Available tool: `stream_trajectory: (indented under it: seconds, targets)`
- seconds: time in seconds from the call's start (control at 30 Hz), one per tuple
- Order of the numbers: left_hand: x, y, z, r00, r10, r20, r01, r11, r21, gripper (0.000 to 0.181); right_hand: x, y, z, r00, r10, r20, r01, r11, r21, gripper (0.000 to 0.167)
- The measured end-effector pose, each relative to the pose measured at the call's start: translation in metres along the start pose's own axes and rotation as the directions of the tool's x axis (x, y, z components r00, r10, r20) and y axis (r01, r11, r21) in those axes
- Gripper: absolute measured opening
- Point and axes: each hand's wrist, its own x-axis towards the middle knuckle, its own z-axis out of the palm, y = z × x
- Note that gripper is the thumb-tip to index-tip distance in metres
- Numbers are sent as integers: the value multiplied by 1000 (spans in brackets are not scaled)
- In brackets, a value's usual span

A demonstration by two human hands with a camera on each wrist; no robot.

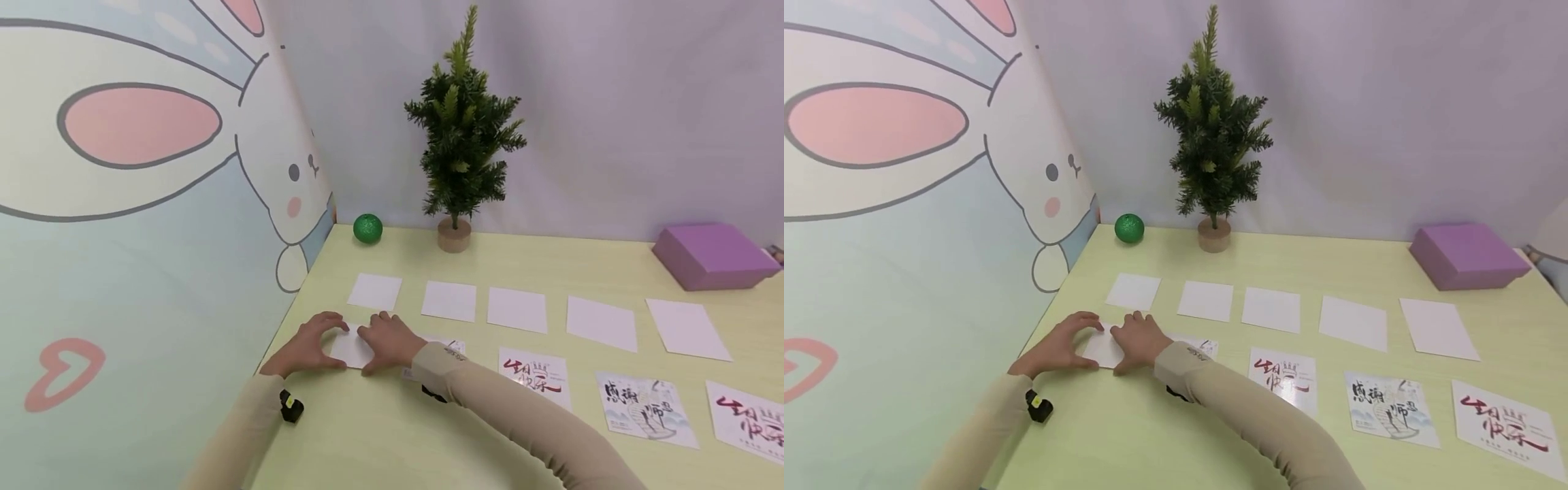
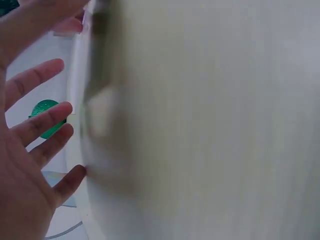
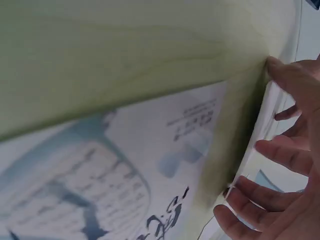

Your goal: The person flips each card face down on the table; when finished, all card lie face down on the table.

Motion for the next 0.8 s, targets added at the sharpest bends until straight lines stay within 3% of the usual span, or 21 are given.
stream_trajectory:
  seconds: [0.13, 0.23, 0.33, 0.4, 0.53, 0.63, 0.8]
  targets:
    - [8, 5, 10, 1000, 21, 7, -22, 997, 70, 54, -6, 7, 2, 999, 27, 19, -27, 999, -46, 71]
    - [17, 16, 15, 999, 40, -20, -38, 997, 67, 53, -22, 23, -6, 999, 46, 24, -46, 999, 23, 75]
    - [28, 35, 23, 995, 103, -19, -101, 992, 76, 58, -48, 42, -16, 996, 80, 35, -83, 993, 90, 79]
    - [36, 54, 30, 986, 163, 24, -165, 983, 85, 64, -69, 53, -21, 992, 115, 44, -119, 988, 102, 83]
    - [54, 91, 46, 950, 272, 150, -290, 951, 110, 82, -105, 67, -17, 983, 182, 35, -183, 983, 34, 94]
    - [63, 109, 58, 933, 282, 221, -317, 938, 139, 88, -122, 70, -9, 978, 208, 20, -208, 978, -10, 104]
    - [70, 119, 69, 932, 274, 235, -325, 920, 218, 86, -131, 72, -1, 974, 226, 15, -227, 973, 50, 112]
